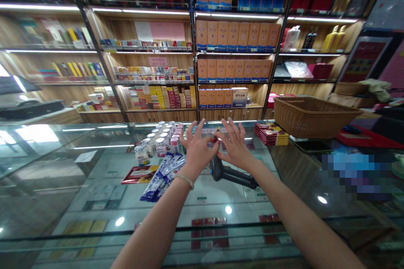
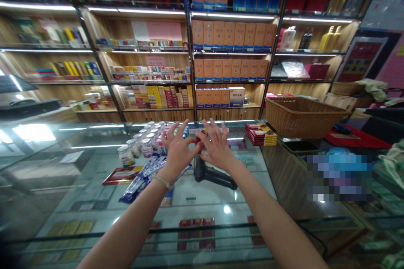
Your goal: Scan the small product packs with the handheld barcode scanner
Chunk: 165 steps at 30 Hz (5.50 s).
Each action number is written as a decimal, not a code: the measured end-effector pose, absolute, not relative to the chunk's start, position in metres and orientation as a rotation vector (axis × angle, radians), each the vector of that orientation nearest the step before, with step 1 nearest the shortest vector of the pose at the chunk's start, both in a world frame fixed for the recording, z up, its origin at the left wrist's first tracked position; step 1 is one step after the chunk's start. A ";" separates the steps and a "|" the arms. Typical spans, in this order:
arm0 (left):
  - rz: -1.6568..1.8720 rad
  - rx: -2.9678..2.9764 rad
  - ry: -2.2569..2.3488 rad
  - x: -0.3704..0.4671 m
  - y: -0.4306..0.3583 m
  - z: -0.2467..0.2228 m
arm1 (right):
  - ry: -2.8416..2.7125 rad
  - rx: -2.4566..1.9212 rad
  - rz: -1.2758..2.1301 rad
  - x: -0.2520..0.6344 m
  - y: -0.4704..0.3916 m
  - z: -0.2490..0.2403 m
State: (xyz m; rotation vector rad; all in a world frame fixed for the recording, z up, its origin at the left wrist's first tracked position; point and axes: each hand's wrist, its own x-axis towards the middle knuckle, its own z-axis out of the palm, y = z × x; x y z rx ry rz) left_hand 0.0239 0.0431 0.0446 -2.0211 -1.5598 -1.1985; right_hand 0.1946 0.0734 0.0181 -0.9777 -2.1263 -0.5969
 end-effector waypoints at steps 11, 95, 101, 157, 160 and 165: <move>-1.281 -2.016 -1.627 0.023 0.056 0.038 | -2.071 -1.094 -0.591 0.209 0.087 0.012; -0.941 -2.215 -1.549 0.162 0.103 0.089 | -1.663 -1.484 -0.467 0.404 0.103 0.045; -0.937 -2.303 -1.520 0.197 0.116 0.084 | -1.632 -1.556 -0.463 0.437 0.106 0.037; -0.749 -2.389 -1.549 0.246 0.188 0.012 | -1.727 -1.723 -0.622 0.462 0.162 -0.033; -0.733 -2.386 -1.530 0.243 0.186 0.011 | -1.729 -1.702 -0.631 0.461 0.158 -0.032; -0.698 -2.394 -1.538 0.241 0.186 0.010 | -1.739 -1.705 -0.620 0.460 0.158 -0.034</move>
